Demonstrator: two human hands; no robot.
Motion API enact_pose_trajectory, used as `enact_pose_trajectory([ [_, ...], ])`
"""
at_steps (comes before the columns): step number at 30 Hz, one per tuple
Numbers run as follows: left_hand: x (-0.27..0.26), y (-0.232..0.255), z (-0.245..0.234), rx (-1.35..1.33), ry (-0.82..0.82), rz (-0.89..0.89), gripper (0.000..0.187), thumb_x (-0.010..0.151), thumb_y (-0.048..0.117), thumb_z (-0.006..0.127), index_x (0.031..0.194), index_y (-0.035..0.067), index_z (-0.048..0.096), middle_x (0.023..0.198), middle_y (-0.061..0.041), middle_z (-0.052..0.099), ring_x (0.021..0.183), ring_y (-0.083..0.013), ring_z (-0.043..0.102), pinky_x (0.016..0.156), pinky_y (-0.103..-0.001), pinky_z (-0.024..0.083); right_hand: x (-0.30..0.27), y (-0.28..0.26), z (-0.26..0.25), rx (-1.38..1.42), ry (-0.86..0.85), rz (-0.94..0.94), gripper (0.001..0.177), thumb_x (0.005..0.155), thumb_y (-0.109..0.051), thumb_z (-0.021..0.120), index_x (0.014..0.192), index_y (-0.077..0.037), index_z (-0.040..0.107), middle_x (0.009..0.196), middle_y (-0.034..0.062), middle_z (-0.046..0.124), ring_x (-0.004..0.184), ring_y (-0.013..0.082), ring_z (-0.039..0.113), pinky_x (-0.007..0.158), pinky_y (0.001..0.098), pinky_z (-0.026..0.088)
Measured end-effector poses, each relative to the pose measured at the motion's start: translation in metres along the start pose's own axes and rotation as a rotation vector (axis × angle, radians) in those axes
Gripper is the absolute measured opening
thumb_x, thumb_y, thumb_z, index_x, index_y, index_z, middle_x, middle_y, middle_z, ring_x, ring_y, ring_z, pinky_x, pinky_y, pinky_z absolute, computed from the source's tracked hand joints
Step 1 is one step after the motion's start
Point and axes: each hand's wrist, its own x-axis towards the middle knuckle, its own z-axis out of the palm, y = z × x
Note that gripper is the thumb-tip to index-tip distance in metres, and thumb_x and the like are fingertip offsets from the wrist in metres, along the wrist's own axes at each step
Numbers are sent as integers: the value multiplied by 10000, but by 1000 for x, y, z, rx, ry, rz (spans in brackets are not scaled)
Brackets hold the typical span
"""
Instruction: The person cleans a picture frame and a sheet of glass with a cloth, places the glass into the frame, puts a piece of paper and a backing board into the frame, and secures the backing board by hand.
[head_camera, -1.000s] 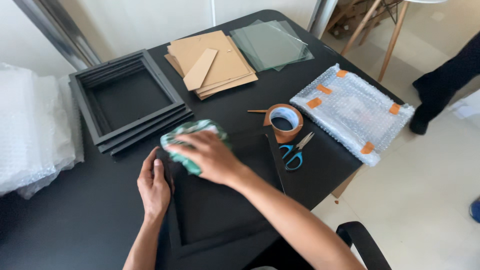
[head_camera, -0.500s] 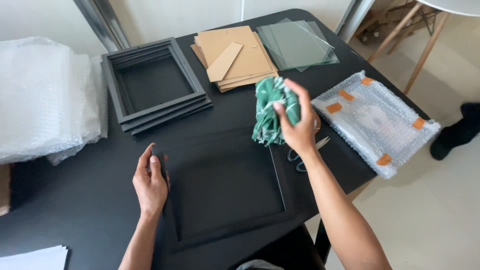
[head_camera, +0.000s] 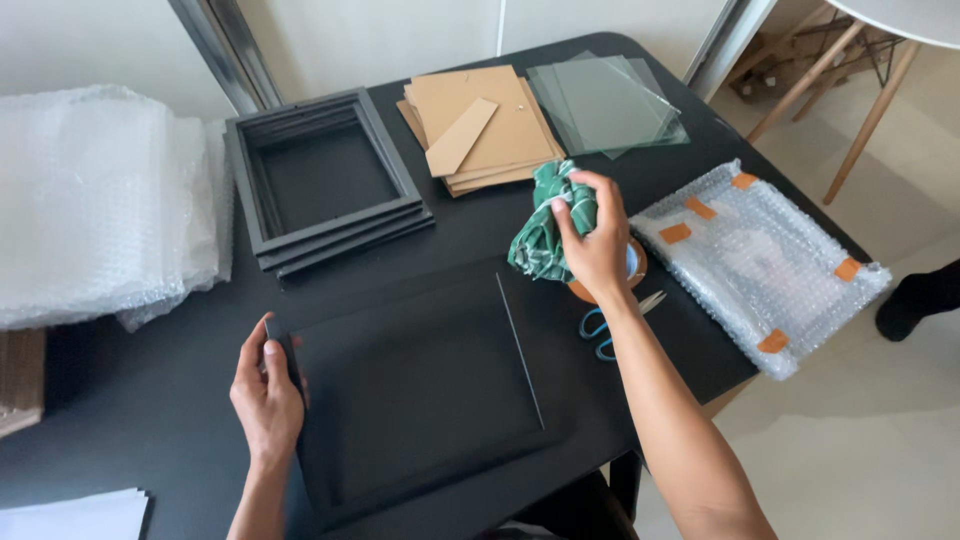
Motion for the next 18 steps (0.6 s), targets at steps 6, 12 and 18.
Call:
enact_pose_trajectory([
  [6, 3, -12, 0, 102, 12, -80, 353, 1013, 201, 372, 1306, 96, 540, 875, -50, 671, 423, -139, 465, 427, -287, 407, -6, 18, 6, -97, -247, 130, 348, 952, -253, 558, 1207, -17, 534, 1202, 170, 520, 1191, 326, 486, 986, 439, 396],
  [12, 13, -47, 5, 287, 61, 79, 391, 1009, 214, 418, 1313, 14, 561, 1169, -164, 613, 895, -282, 613, 722, -377, 463, -48, -50, -4, -235, -281, -163, 283, 935, -225, 558, 1172, -70, 571, 1095, 106, 601, 1011, 278, 575, 814, 407, 446],
  [18, 3, -34, 21, 274, 81, 70, 421, 998, 181, 445, 1400, 56, 470, 931, -37, 527, 519, -171, 457, 557, -357, 371, -97, -36, -10, -415, -515, -96, 341, 916, -324, 590, 1179, -108, 586, 872, 44, 505, 769, 243, 522, 633, 376, 434],
])
